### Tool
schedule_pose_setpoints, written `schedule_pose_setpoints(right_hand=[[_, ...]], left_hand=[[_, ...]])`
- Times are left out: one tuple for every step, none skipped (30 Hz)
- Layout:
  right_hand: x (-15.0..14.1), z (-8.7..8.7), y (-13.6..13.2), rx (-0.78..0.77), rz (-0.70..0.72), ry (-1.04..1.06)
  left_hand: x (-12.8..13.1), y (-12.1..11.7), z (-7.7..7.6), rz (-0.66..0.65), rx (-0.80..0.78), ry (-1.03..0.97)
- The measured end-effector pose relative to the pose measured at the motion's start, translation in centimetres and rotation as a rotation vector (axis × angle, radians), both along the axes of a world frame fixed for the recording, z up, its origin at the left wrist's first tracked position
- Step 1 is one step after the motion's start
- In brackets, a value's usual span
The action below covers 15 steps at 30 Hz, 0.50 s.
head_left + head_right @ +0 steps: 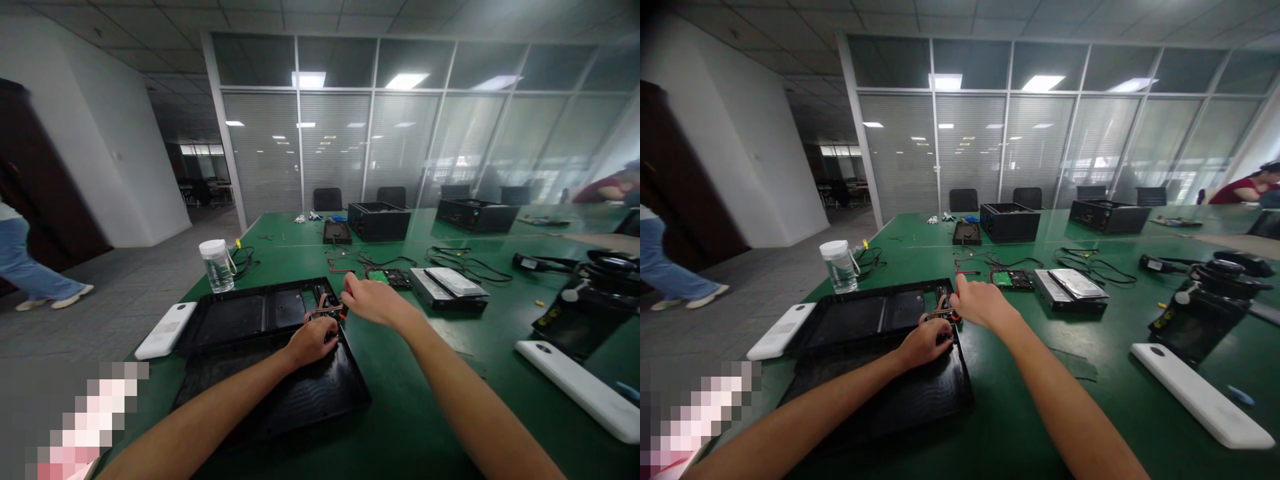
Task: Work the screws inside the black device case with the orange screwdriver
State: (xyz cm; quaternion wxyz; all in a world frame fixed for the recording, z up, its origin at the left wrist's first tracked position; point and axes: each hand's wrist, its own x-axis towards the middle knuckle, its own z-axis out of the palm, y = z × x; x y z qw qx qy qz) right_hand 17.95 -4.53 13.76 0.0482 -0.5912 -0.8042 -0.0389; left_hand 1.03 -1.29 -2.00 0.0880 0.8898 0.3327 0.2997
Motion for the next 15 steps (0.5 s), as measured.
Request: schedule_pose_setpoints(right_hand=[[-0.02,0.0,0.0,-0.007,0.014,0.001],[-0.05,-0.02,0.01,-0.002,0.008,-0.007],[-0.07,-0.05,0.03,0.013,-0.015,-0.021],[-0.08,-0.08,0.04,0.025,-0.04,-0.033],[-0.07,-0.1,0.06,0.028,-0.049,-0.036],[-0.03,-0.12,0.07,0.019,-0.033,-0.03],[0.01,-0.12,0.08,0.003,0.003,-0.02],[0.06,-0.12,0.07,-0.011,0.039,-0.014],[0.1,-0.11,0.06,-0.016,0.058,-0.016],[0.13,-0.09,0.03,-0.009,0.052,-0.025],[0.14,-0.08,0.0,0.003,0.033,-0.035],[0.14,-0.06,-0.04,0.014,0.015,-0.038],[0.12,-0.05,-0.09,0.017,0.006,-0.034],[0.09,-0.03,-0.14,0.014,0.013,-0.021],[0.06,-0.01,-0.18,0.003,0.032,-0.007]], left_hand=[[0.01,-0.06,0.11,-0.001,-0.003,0.006],[0.02,-0.12,0.23,-0.001,-0.007,0.013],[0.03,-0.18,0.34,-0.001,-0.009,0.021],[0.03,-0.23,0.42,-0.001,-0.011,0.026],[0.04,-0.27,0.47,-0.001,-0.01,0.029],[0.04,-0.29,0.47,-0.002,-0.008,0.028],[0.04,-0.29,0.45,-0.002,-0.003,0.024],[0.03,-0.28,0.39,-0.001,0.003,0.021],[0.03,-0.25,0.31,0.0,0.008,0.019],[0.02,-0.23,0.23,0.002,0.012,0.019],[0.02,-0.2,0.15,0.004,0.014,0.019],[0.02,-0.18,0.08,0.007,0.015,0.019],[0.01,-0.17,0.03,0.009,0.017,0.02],[0.01,-0.17,0.0,0.011,0.02,0.02],[0.01,-0.18,0.0,0.012,0.023,0.021]])
